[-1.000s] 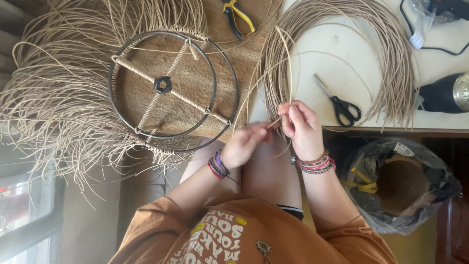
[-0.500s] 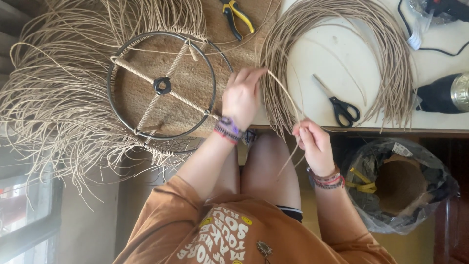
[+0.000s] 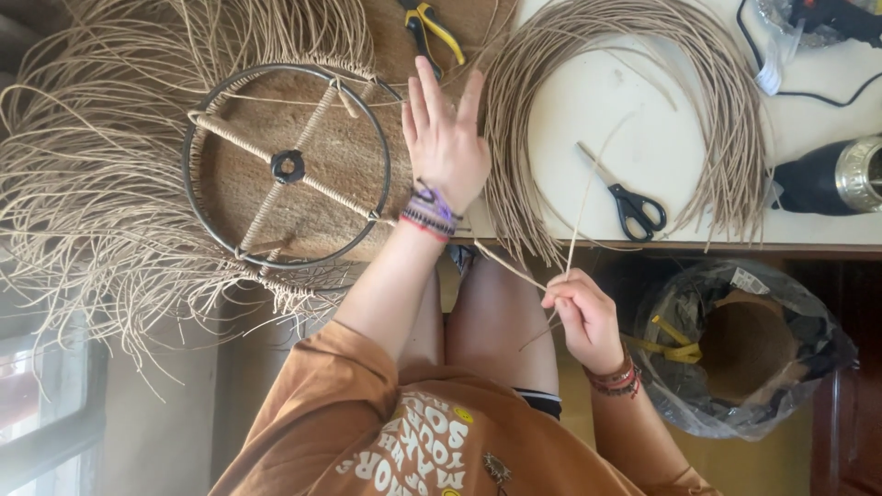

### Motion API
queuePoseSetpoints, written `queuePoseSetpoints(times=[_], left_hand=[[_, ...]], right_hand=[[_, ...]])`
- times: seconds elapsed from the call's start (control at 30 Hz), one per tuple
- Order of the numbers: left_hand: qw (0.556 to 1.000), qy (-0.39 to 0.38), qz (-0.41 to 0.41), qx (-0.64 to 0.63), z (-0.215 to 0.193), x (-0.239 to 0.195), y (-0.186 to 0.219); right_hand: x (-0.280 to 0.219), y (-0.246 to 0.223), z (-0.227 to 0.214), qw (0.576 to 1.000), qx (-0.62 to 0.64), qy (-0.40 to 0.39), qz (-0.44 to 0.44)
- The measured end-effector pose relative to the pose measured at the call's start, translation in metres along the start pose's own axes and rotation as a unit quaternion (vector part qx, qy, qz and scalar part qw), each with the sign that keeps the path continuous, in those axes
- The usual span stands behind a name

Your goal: The person weaves thin natural fibers around a circular metal frame, repeatedly threading and pulling strands through existing loops to build up a dense woven layer. The person works by hand, handling the fibers and frame directly without tools.

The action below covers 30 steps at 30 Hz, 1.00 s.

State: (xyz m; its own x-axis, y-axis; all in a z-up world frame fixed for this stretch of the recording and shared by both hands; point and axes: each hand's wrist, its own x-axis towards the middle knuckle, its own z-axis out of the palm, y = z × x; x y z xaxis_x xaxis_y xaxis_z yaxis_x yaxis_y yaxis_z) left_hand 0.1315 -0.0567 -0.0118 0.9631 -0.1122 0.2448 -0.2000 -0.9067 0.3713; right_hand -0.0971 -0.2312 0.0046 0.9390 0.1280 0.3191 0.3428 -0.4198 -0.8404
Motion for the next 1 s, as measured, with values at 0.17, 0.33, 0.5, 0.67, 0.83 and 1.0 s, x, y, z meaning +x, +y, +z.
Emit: queuePoseSetpoints(times=[0.17,0.33,0.5,0.67,0.83,1.0], left_hand=[[0.976,0.087,0.123,-0.160,-0.030,-0.066,-0.003],[0.815,-0.314,-0.011,-0.487,-0.070,-0.116,0.001],[0.499,-0.163,-0.167,-0.835,-0.068,-0.117,-0.023],[0.583,-0.080,-0.159,-0.793,-0.084,-0.136,-0.021],[0.509,-0.086,-0.170,-0.840,-0.097,-0.157,-0.002],[0.522,-0.116,-0.157,-0.830,-0.109,-0.172,0.001]], right_hand=[[0.011,-0.003,0.007,0.998,0.020,-0.046,-0.023],[0.009,-0.009,0.023,0.986,0.032,-0.147,-0.070],[0.002,-0.017,0.025,0.974,0.002,-0.212,-0.080],[-0.016,-0.017,0.033,0.990,0.142,-0.020,0.002],[-0.008,-0.047,0.073,0.986,0.124,0.079,0.080],[-0.011,-0.055,0.096,0.989,0.082,0.073,0.101]])
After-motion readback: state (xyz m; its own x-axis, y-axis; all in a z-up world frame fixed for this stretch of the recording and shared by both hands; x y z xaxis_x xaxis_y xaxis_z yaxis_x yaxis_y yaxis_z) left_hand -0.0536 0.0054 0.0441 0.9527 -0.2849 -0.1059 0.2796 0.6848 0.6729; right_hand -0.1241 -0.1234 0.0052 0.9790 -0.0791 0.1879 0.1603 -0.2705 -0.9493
